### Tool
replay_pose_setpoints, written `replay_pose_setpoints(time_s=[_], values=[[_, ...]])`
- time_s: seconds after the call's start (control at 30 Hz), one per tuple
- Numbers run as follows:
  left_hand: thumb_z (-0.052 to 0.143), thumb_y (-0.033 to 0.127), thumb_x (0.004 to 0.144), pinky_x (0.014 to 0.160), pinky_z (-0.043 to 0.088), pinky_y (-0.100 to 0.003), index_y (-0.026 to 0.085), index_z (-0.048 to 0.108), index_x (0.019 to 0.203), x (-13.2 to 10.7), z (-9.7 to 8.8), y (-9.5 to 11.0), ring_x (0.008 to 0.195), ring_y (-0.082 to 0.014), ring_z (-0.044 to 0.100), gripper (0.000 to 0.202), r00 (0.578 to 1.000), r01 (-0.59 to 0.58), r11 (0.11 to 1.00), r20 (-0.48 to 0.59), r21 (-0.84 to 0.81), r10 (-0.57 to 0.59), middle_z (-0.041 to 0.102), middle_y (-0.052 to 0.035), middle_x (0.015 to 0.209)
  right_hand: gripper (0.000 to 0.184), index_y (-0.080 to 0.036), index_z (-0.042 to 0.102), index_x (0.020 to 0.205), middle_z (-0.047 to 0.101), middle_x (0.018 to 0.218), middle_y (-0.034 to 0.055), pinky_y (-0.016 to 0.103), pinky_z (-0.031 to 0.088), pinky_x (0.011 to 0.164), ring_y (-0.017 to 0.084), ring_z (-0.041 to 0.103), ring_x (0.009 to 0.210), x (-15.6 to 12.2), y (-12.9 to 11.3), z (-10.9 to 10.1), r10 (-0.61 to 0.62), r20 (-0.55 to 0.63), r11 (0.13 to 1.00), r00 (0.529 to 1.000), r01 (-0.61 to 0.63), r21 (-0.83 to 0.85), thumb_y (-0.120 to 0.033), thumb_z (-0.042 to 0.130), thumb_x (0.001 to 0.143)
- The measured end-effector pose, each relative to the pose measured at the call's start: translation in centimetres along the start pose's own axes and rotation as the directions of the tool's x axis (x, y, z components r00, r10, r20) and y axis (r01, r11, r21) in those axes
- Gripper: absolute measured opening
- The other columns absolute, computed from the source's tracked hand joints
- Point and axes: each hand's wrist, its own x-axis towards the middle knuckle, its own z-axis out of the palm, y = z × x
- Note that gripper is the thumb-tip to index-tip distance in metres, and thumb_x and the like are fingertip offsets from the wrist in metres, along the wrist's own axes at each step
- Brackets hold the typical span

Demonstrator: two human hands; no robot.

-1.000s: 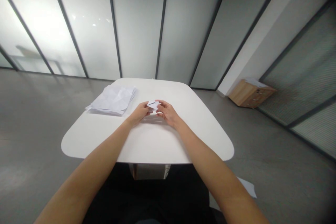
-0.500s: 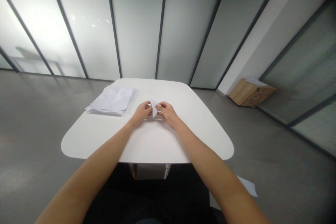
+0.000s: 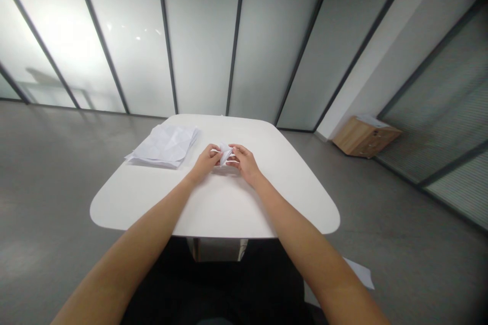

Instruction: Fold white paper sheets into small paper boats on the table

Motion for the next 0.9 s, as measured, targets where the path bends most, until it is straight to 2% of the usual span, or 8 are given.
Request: replay_pose_setpoints(time_s=[0.1,0.23,0.4,0.47,0.57,0.7,0.83,0.9], values=[[0.065,0.053,0.088,0.066,0.05,-0.024,0.021,0.055,0.103,-0.1,0.0,0.0,0.064,-0.0126,0.064,0.036,1.0,0.007,0.998,-0.008,0.067,-0.006,0.067,0.0025,0.071,0.04,-0.023,0.071,0.109,0.069,0.103,0.0032,0.032,0.063,0.068,0.014,0.068,0.075,0.0,0.1,0.1,-0.025,0.019,0.997,1.0,0.026,-0.07,-0.045,0.079,0.076],[0.074,0.056,0.081,0.062,0.047,-0.023,0.021,0.054,0.107,-0.3,0.1,-0.1,0.065,-0.0142,0.065,0.048,0.999,0.029,0.99,-0.03,0.137,-0.025,0.071,0.0004,0.074,0.038,-0.022,0.069,0.106,0.07,0.1,0.0033,0.033,0.064,0.065,0.015,0.068,0.074,0.4,0.6,-0.1,-0.088,-0.001,0.971,0.996,0.085,-0.225,-0.043,0.079,0.076],[0.067,0.061,0.086,0.066,0.05,-0.025,0.022,0.048,0.108,0.1,-0.1,-0.5,0.063,-0.0126,0.063,0.049,0.999,0.01,0.998,-0.054,0.057,-0.007,0.07,0.002,0.073,0.028,-0.022,0.073,0.099,0.071,0.093,0.0044,0.033,0.063,0.065,0.017,0.067,0.077,0.7,1.2,-0.9,-0.141,-0.056,0.893,0.988,0.103,-0.437,-0.043,0.074,0.081],[0.064,0.06,0.088,0.069,0.052,-0.026,0.022,0.048,0.112,0.3,-0.2,-0.5,0.067,-0.0131,0.065,0.048,0.999,-0.006,0.999,-0.045,0.035,0.008,0.071,0.0013,0.077,0.029,-0.023,0.075,0.097,0.072,0.1,0.0062,0.034,0.061,0.07,0.019,0.067,0.086,0.8,1.1,-1.2,-0.177,-0.07,0.855,0.982,0.118,-0.505,-0.049,0.068,0.087],[0.068,0.052,0.086,0.068,0.051,-0.026,0.02,0.054,0.112,0.3,-0.4,-0.5,0.069,-0.0146,0.065,0.043,0.997,-0.043,0.984,-0.047,0.175,0.052,0.069,0.0006,0.077,0.038,-0.023,0.077,0.088,0.071,0.106,0.0074,0.037,0.057,0.087,0.023,0.064,0.102,1.0,0.9,-1.5,-0.268,-0.079,0.808,0.96,0.179,-0.561,-0.057,0.06,0.091],[0.072,0.046,0.083,0.062,0.048,-0.025,0.019,0.064,0.099,0.2,-0.7,-0.6,0.066,-0.0156,0.062,0.033,0.993,-0.064,0.938,-0.07,0.342,0.093,0.065,0.0011,0.072,0.035,-0.024,0.077,0.083,0.072,0.099,0.0068,0.038,0.048,0.1,0.022,0.063,0.099,0.9,0.5,-1.6,-0.335,-0.039,0.731,0.942,0.233,-0.641,-0.057,0.066,0.086],[0.073,0.046,0.081,0.06,0.051,-0.024,0.019,0.067,0.1,0.3,-0.7,-0.8,0.062,-0.0147,0.06,0.033,0.995,-0.044,0.948,-0.066,0.314,0.068,0.063,0.002,0.069,0.035,-0.022,0.074,0.078,0.071,0.082,0.0023,0.032,0.048,0.088,0.021,0.063,0.087,0.7,0.3,-1.6,-0.26,0.048,0.705,0.964,0.223,-0.673,-0.046,0.053,0.092],[0.072,0.048,0.083,0.061,0.053,-0.025,0.019,0.068,0.102,0.3,-0.6,-0.8,0.064,-0.015,0.062,0.035,0.998,-0.039,0.962,-0.044,0.271,0.052,0.064,0.0007,0.072,0.031,-0.021,0.073,0.078,0.069,0.076,0.0003,0.03,0.049,0.08,0.019,0.061,0.078,0.5,0.3,-1.6,-0.24,0.081,0.678,0.967,0.227,-0.699,-0.041,0.053,0.09]])
